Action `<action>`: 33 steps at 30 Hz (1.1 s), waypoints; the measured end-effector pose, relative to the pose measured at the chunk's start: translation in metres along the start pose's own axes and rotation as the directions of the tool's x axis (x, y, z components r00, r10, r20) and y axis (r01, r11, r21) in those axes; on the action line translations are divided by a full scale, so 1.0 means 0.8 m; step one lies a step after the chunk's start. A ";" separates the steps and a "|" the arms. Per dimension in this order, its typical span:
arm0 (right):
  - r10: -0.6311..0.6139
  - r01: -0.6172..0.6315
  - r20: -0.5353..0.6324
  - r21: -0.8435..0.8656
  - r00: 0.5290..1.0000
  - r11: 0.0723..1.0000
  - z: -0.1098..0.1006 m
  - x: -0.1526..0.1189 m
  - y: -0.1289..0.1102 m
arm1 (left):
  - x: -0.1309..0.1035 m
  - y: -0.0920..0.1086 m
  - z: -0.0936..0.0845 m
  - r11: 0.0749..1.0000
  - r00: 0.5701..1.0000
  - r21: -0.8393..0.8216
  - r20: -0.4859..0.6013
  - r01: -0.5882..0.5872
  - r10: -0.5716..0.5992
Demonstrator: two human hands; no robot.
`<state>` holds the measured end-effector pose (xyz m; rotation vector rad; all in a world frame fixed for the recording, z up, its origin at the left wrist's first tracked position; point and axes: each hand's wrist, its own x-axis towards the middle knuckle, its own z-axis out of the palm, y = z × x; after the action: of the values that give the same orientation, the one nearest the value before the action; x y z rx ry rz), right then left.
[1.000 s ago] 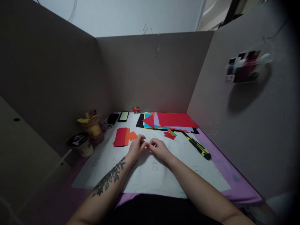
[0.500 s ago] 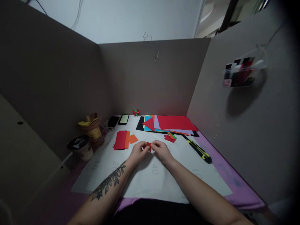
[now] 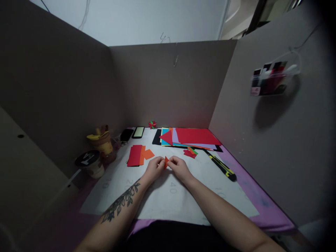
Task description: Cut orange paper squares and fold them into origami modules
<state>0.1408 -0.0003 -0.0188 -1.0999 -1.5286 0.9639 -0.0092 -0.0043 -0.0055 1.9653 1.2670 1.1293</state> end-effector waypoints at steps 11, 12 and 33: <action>0.061 -0.056 -0.055 0.085 0.997 0.995 -0.002 0.004 0.006 | 0.000 -0.002 0.004 0.994 0.996 -0.057 0.010 0.088 -0.088; 0.069 -0.064 -0.050 0.095 0.996 0.993 -0.001 0.005 0.007 | -0.001 -0.002 0.005 0.996 0.997 -0.044 0.026 0.080 -0.079; -0.110 -0.086 -0.204 -0.759 0.973 0.646 -0.015 0.065 0.059 | 0.009 -0.026 -0.025 0.836 0.999 0.548 -0.036 0.024 -0.005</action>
<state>0.1550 0.0631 -0.0473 -1.7185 -1.7798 0.0947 -0.0344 0.0107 -0.0092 2.3368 1.7727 0.8456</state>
